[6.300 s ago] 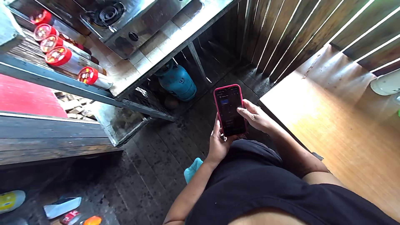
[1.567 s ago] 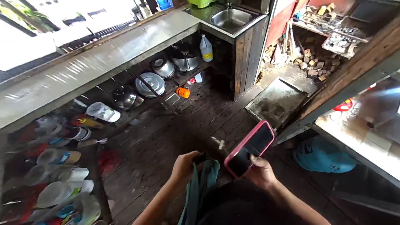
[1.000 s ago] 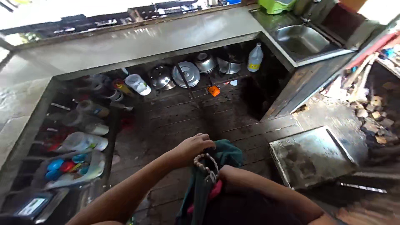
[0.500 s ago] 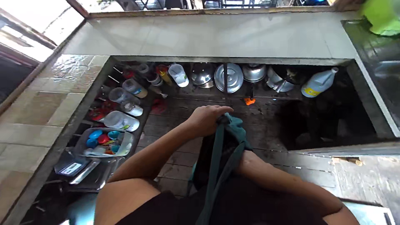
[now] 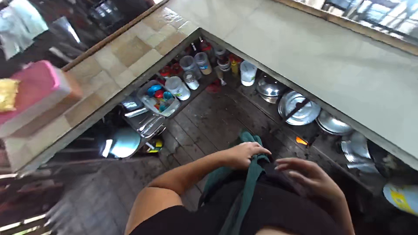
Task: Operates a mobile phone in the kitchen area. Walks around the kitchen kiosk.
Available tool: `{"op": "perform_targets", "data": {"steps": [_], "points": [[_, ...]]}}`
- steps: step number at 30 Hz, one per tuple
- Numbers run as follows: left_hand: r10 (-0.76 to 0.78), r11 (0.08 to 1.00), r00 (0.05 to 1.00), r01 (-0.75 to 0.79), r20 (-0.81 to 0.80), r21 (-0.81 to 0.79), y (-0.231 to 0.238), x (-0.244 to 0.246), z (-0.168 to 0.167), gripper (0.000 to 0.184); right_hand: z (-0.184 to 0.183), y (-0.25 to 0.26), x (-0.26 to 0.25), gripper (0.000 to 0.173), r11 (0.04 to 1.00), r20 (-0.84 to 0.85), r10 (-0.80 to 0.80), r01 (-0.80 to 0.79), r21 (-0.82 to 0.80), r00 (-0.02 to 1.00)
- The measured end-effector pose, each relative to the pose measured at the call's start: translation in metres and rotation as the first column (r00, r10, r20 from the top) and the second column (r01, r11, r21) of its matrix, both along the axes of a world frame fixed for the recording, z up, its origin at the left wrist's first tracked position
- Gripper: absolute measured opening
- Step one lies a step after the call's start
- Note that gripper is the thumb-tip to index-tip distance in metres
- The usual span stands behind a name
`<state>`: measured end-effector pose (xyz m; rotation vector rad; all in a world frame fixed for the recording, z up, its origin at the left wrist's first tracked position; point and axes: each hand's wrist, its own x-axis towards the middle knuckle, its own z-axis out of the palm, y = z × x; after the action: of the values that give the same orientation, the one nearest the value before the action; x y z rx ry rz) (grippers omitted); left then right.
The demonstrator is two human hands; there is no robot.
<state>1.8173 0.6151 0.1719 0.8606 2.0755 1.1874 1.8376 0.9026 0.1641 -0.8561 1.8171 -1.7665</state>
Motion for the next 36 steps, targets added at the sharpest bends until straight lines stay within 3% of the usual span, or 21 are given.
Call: {"op": "perform_targets", "data": {"steps": [3,5,10,13,17,20,26,30,33,36], "points": [[0.079,0.988,0.995,-0.086,0.062,0.130,0.020,-0.011,-0.012,0.065,-0.009,0.033,-0.056,0.047,0.967,-0.003,-0.204,0.202,0.154,0.979],[0.162,0.964,0.983,-0.175,0.080,0.200,0.029,-0.027,-0.010,0.064,-0.008,0.043,-0.096,0.049,0.960,-0.019,-0.187,0.186,0.210,0.982],[0.324,0.909,0.945,-0.325,0.050,0.262,0.031,-0.055,-0.004,0.045,-0.006,0.023,-0.198,0.046,0.932,-0.101,0.102,-0.059,0.357,0.990],[0.440,0.848,0.894,-0.445,0.088,0.287,0.031,-0.053,-0.008,0.040,-0.010,-0.012,-0.247,0.048,0.837,-0.191,0.313,-0.176,0.517,0.930],[0.618,0.724,0.779,-0.616,0.105,0.309,0.021,-0.034,-0.013,0.043,-0.008,-0.080,-0.278,0.047,0.691,-0.174,0.531,-0.305,0.655,0.829],[0.760,0.584,0.643,-0.741,0.099,0.332,-0.001,-0.003,-0.017,0.050,-0.006,-0.143,-0.272,0.049,0.584,-0.119,0.682,-0.440,0.682,0.722],[0.872,0.379,0.474,-0.811,0.120,0.446,-0.057,0.083,-0.040,0.038,0.001,-0.268,-0.200,0.051,0.336,-0.006,0.888,-0.640,0.691,0.460],[0.922,0.247,0.351,-0.858,0.163,0.450,-0.106,0.151,-0.042,0.037,-0.010,-0.338,-0.137,0.047,0.297,-0.024,0.941,-0.789,0.538,0.338],[0.970,0.087,0.171,-0.907,0.171,0.412,-0.130,0.208,-0.037,0.037,-0.012,-0.390,-0.093,0.046,0.202,0.011,0.973,-0.870,0.450,0.231],[0.993,-0.034,0.001,-0.953,0.115,0.302,-0.145,0.265,-0.031,0.038,-0.006,-0.438,-0.057,0.047,0.070,0.042,0.994,-0.883,0.464,0.101]]}}
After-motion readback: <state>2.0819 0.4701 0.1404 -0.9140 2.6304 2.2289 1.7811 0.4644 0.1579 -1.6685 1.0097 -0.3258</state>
